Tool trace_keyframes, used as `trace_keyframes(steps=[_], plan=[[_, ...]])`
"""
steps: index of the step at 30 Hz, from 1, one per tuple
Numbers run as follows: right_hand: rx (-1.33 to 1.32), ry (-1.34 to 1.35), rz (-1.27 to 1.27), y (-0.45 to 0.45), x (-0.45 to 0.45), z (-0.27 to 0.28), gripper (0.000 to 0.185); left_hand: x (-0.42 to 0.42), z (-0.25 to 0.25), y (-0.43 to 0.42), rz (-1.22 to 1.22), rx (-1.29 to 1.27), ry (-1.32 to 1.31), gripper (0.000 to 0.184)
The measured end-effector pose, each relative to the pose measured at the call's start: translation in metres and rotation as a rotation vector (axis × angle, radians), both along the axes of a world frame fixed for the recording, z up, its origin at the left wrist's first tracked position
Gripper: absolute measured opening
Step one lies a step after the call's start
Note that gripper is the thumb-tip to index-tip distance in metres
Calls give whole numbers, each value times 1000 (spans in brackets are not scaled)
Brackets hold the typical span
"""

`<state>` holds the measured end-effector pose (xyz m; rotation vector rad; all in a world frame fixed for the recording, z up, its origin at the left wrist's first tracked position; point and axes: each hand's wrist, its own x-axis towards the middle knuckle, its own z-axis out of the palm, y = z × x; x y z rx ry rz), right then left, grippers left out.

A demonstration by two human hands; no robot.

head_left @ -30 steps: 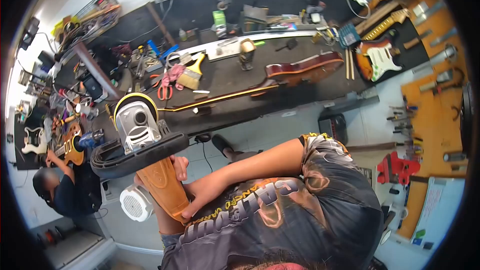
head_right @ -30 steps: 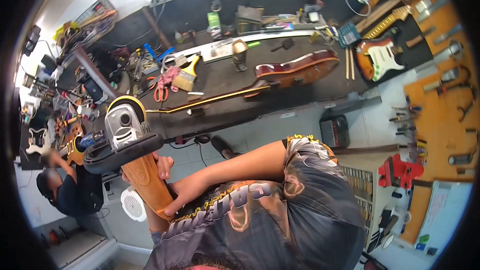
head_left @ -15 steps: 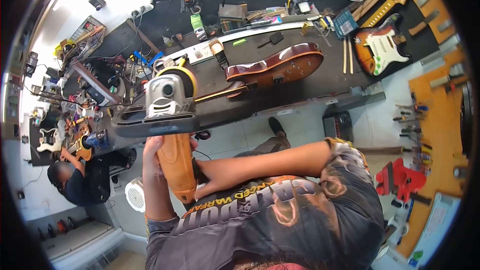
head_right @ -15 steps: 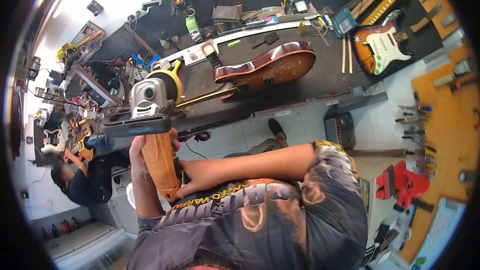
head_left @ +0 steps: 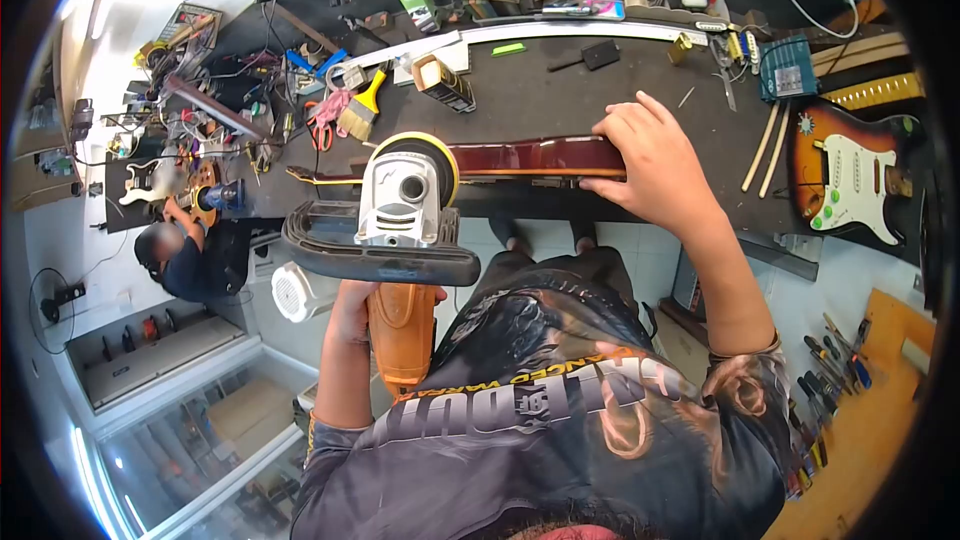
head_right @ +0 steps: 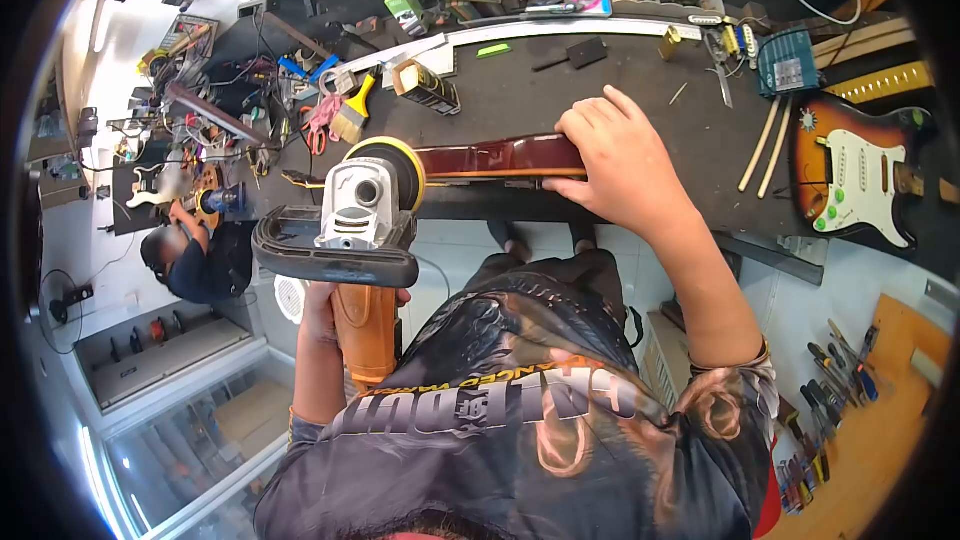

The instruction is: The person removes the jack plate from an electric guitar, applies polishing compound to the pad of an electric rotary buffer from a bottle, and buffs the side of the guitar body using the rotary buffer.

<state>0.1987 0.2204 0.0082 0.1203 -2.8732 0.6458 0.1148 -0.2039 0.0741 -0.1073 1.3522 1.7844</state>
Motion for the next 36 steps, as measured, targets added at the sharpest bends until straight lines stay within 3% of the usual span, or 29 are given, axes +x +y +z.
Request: trace_keyframes(steps=[4, 12, 15, 24, 27, 31, 34, 36], plan=[[-127, 62, 41, -5, 1, -7, 57, 3, 0, 7, 1, -83, 43, 85], [-209, 131, 44, -11, 8, -19, 62, 12, -2, 12, 84, -178, -59, 85], [-200, 143, 45, -11, 7, -19, 63, 15, -3, 16, 100, -78, -117, 83], [-205, 150, 62, -12, 7, -19, 63, 25, -9, 19, 129, -141, -6, 83], [-208, 144, 65, -13, 10, -20, 63, 26, -7, 22, 145, -266, 46, 99], [-201, 139, 69, -14, 10, -19, 64, 25, -8, 25, 142, -213, -5, 96], [-189, 155, 65, -13, 8, -20, 64, 30, -11, 29, 146, -126, -67, 75], [-182, 163, 59, -11, 5, -20, 64, 34, -17, 34, 127, -184, -18, 84]])
